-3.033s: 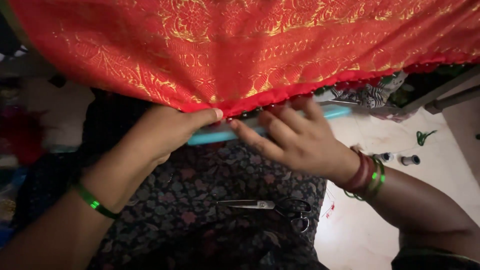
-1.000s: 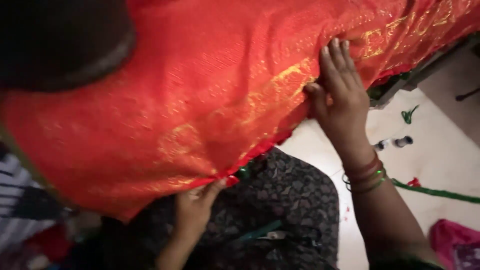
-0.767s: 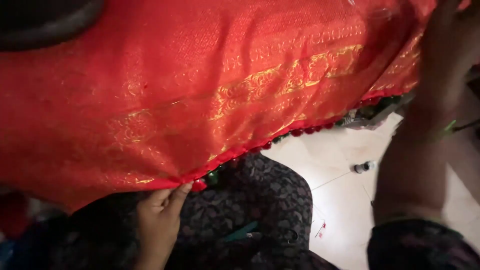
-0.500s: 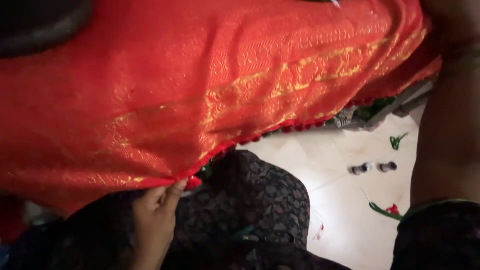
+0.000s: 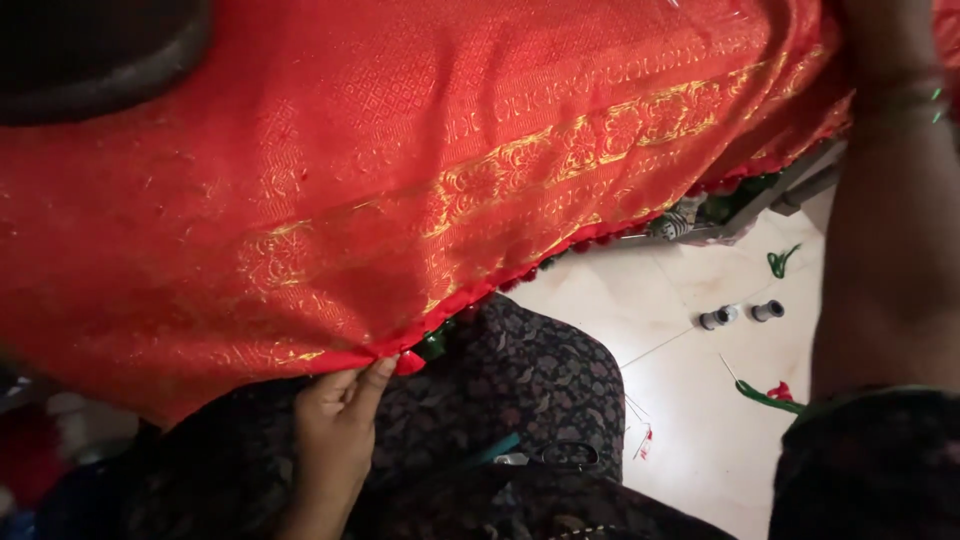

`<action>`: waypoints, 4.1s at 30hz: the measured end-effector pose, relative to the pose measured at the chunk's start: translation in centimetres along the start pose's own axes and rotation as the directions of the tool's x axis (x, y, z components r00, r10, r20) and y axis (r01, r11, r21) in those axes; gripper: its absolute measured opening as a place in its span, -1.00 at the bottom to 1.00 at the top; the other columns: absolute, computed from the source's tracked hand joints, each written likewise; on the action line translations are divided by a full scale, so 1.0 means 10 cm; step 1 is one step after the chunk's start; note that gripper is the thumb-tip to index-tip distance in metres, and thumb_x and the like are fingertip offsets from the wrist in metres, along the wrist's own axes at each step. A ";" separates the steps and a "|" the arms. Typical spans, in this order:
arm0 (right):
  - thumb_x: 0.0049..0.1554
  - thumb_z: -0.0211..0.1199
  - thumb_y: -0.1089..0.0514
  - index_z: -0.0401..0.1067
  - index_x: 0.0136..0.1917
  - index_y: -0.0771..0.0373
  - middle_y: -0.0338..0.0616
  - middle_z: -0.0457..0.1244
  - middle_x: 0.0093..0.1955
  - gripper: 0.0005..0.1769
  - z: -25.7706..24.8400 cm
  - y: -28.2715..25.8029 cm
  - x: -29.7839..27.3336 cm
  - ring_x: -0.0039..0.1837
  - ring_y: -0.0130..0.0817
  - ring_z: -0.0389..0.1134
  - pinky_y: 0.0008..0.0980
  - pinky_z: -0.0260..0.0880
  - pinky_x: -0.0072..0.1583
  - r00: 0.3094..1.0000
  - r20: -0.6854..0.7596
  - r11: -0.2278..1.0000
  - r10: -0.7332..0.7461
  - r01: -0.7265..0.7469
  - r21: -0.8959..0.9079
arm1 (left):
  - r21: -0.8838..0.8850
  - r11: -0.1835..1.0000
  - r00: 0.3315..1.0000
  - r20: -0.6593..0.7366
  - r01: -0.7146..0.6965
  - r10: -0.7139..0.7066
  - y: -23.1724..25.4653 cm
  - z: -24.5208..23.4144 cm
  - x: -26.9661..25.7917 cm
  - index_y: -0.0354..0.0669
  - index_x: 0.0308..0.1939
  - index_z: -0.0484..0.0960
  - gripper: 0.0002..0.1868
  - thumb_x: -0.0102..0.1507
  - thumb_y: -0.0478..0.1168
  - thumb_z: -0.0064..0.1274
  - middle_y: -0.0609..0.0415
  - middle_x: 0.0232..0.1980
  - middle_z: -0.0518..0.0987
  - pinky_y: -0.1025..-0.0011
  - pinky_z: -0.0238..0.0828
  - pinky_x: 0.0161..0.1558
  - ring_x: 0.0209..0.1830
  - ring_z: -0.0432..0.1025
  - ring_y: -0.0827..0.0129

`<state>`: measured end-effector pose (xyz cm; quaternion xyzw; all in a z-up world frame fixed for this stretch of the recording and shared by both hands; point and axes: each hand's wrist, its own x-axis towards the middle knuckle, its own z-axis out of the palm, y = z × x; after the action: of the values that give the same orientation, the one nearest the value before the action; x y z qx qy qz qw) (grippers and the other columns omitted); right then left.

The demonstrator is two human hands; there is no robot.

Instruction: Sewing and attaching decorative tassels and green/red thread fringe to the edge of a red fabric with gold patterns.

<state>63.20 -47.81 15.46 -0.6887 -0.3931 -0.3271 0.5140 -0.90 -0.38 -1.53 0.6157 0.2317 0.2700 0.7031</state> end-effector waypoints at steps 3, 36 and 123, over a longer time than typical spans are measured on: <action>0.46 0.12 0.31 0.37 0.10 0.52 -0.17 0.24 -0.06 -0.85 0.68 -0.75 0.10 -0.07 -0.31 0.16 -0.34 0.18 0.00 1.000 -0.015 0.999 0.007 -0.007 0.042 | -0.033 0.999 0.999 0.002 -0.042 0.042 -0.04 0.00 0.04 -0.40 -0.04 0.73 -0.76 0.31 -0.26 0.18 0.13 -0.17 0.72 0.58 0.42 -0.05 -0.20 0.50 0.60; 0.03 0.39 0.27 0.51 -0.11 0.27 -0.12 0.28 -0.26 -0.88 2.69 -4.73 -2.59 -0.15 -0.14 0.36 -0.19 0.38 -0.08 0.648 0.759 0.983 -0.063 -0.091 0.159 | -0.454 0.811 0.928 0.233 0.369 -0.291 0.03 0.02 0.00 -0.31 -0.15 0.67 -0.88 0.35 -0.29 0.12 0.13 -0.36 0.57 0.57 0.29 -0.42 -0.44 0.40 0.50; -0.02 0.36 0.30 0.51 0.03 0.29 -0.05 0.40 -0.03 -0.70 3.12 -5.50 -1.78 -0.15 -0.24 0.47 -0.34 0.46 -0.15 0.435 0.786 0.876 -0.439 0.401 0.268 | -0.140 0.990 0.993 0.112 -0.005 0.021 0.07 -0.02 -0.26 -0.23 -0.17 0.67 -0.90 0.33 -0.26 0.21 0.12 -0.29 0.55 0.44 0.35 -0.22 -0.30 0.38 0.49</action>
<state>7.90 -12.40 16.94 -0.6289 -0.7520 -0.0729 0.1836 -3.05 -1.87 -0.88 0.5807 0.1678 0.2547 0.7548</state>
